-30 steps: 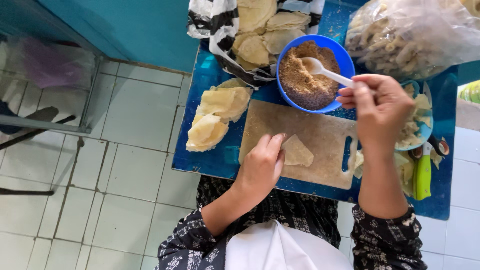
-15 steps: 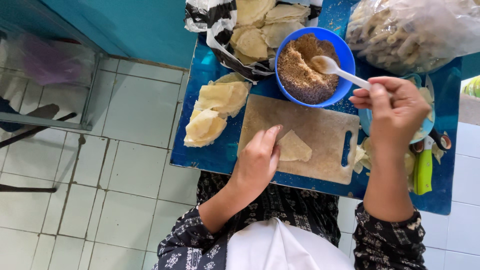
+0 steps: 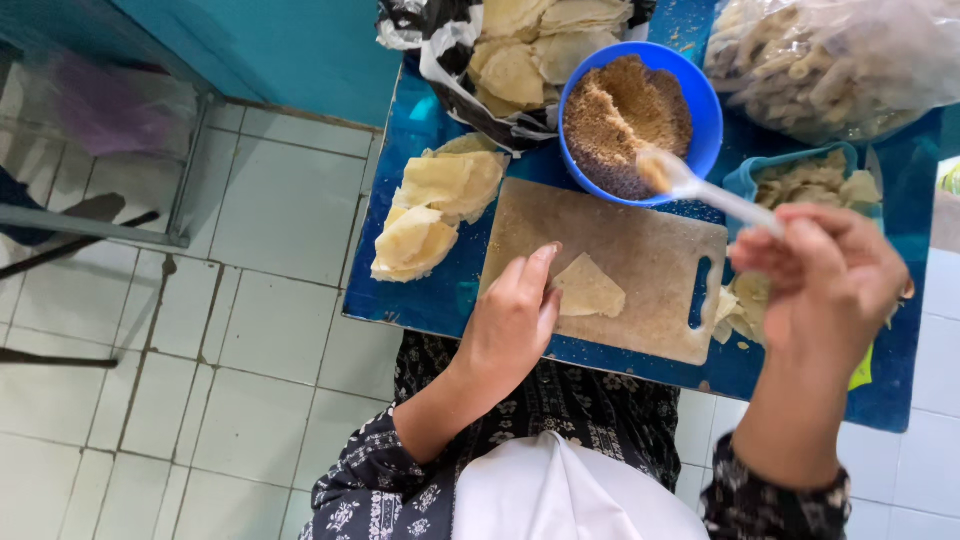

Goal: The person sits at a blue table folding thin square pastry wrappers by hand, pressing each fold flat on a cutting board. They use scissors to trim a wrapper, then spoon a brown sugar mixture from a blue bowl onto a folded wrapper and continue folding more wrappers into a stack.

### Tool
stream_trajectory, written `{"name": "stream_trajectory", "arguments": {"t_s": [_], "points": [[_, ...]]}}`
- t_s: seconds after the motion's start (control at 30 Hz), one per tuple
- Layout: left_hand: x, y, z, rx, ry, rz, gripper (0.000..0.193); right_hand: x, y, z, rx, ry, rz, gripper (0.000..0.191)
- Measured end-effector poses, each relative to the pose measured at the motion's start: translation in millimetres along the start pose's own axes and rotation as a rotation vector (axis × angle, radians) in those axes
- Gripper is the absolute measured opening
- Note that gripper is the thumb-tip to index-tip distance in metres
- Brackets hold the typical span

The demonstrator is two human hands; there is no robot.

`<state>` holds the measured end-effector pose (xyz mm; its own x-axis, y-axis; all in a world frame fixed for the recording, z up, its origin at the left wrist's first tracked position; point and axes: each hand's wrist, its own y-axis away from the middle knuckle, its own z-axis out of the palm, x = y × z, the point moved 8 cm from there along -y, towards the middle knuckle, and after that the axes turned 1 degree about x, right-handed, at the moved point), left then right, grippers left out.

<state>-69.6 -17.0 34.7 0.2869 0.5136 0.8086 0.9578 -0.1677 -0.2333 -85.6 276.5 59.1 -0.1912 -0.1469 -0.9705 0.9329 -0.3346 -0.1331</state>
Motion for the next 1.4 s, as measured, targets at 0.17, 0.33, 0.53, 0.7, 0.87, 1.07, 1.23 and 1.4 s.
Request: {"name": "stream_trajectory", "arguments": {"t_s": [0.17, 0.33, 0.53, 0.7, 0.87, 1.07, 1.23, 1.4], "points": [[-7, 5, -3, 0.012, 0.063, -0.011, 0.048, 32, 63, -4, -0.027, 0.067, 0.092, 0.011], [-14, 9, -1, 0.058, 0.115, -0.003, 0.049, 39, 105, 6, -0.133, 0.457, -0.07, 0.012], [-19, 15, 1, 0.074, 0.189, -0.008, 0.053, 9, 134, 40, -0.428, 0.888, -0.691, 0.014], [-21, 17, 6, 0.035, 0.326, -0.047, 0.056, -1, 143, 57, -0.606, 0.959, -1.004, 0.014], [-17, 16, 12, 0.046, 0.423, -0.022, 0.058, -20, 139, 52, -0.421, 0.97, -0.988, 0.009], [-8, 11, 26, 0.009, 0.257, 0.039, 0.059, -21, 42, 63, -0.098, 0.701, -0.706, 0.007], [5, 14, 16, 0.12, 0.104, 0.16, 0.056, -28, -9, 120, -0.21, 0.977, -0.915, 0.006], [1, 13, 10, 0.128, 0.039, 0.152, 0.036, -36, 31, 115, -0.274, 1.119, -0.768, 0.007]]}}
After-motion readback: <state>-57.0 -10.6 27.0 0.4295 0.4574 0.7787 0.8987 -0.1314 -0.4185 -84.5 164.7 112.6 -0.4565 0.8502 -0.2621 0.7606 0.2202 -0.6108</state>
